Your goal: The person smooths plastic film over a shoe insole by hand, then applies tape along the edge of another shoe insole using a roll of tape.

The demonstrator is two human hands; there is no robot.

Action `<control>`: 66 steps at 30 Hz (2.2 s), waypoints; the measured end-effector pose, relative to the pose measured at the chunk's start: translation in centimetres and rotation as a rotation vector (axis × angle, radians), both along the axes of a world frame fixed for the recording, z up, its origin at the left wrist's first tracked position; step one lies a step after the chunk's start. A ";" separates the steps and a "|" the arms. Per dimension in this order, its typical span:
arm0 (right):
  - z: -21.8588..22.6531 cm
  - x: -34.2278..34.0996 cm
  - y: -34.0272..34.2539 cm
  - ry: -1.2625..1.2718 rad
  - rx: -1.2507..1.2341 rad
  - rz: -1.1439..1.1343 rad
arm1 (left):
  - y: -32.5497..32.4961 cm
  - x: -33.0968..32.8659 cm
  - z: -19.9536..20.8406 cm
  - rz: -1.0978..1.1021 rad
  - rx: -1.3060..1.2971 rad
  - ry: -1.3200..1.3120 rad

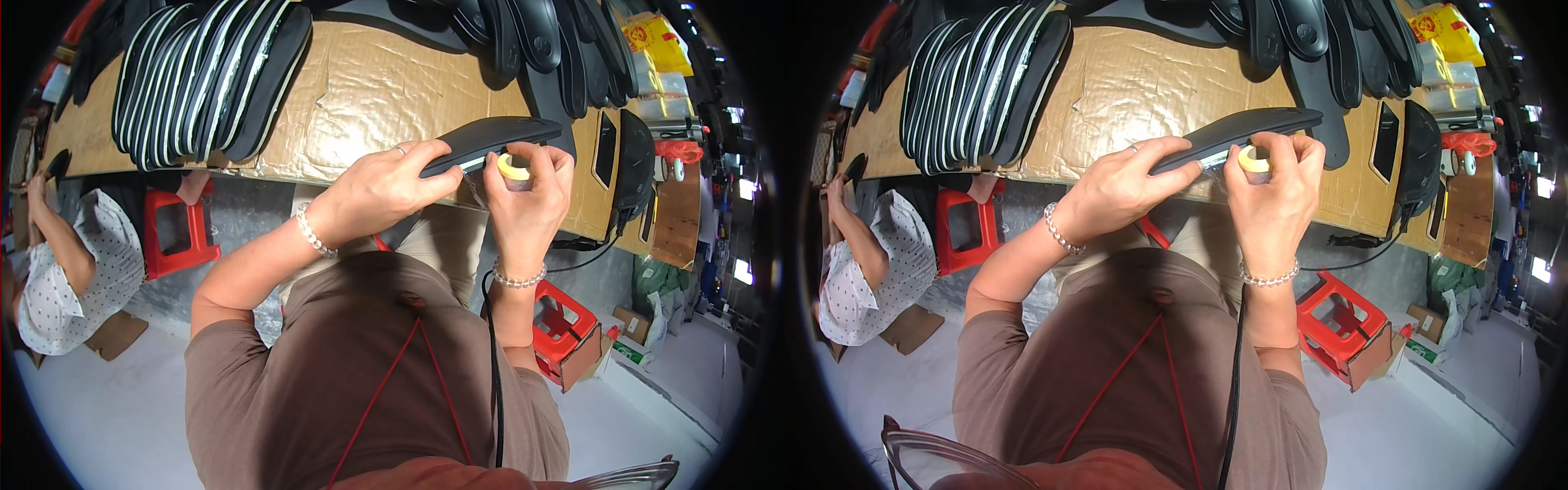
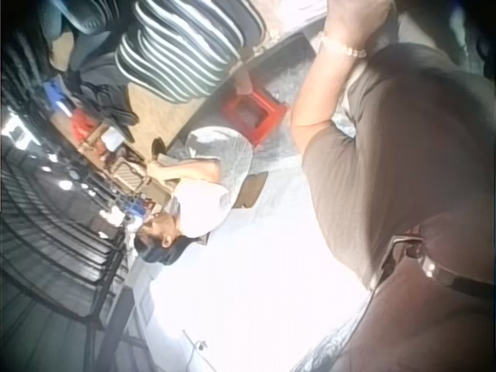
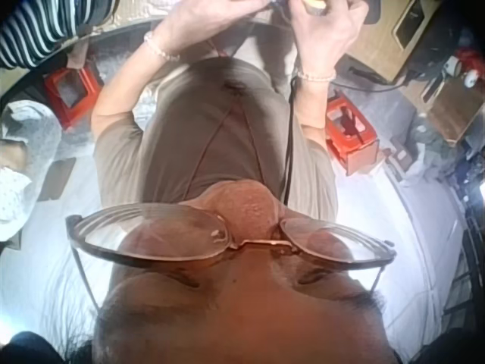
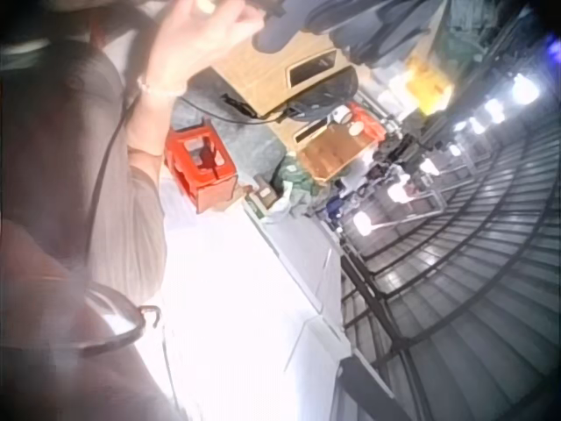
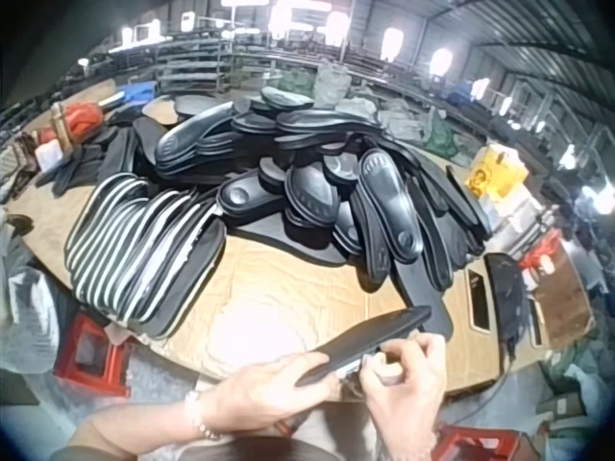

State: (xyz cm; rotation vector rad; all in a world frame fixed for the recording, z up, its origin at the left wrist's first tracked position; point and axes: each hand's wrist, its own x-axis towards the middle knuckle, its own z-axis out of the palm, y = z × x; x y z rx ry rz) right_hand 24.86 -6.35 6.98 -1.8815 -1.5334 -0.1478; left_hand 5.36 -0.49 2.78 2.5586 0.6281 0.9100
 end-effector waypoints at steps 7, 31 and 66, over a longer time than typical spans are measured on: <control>0.0 0.0 0.0 -0.016 -0.010 -0.013 | 0.0 0.0 0.0 -0.012 -0.001 0.020; 0.1 1.0 -0.1 0.012 -0.094 0.055 | 0.2 0.8 1.3 0.011 0.056 0.212; 0.4 2.6 0.2 -0.098 0.037 -0.101 | -0.2 0.9 0.5 0.106 0.227 0.225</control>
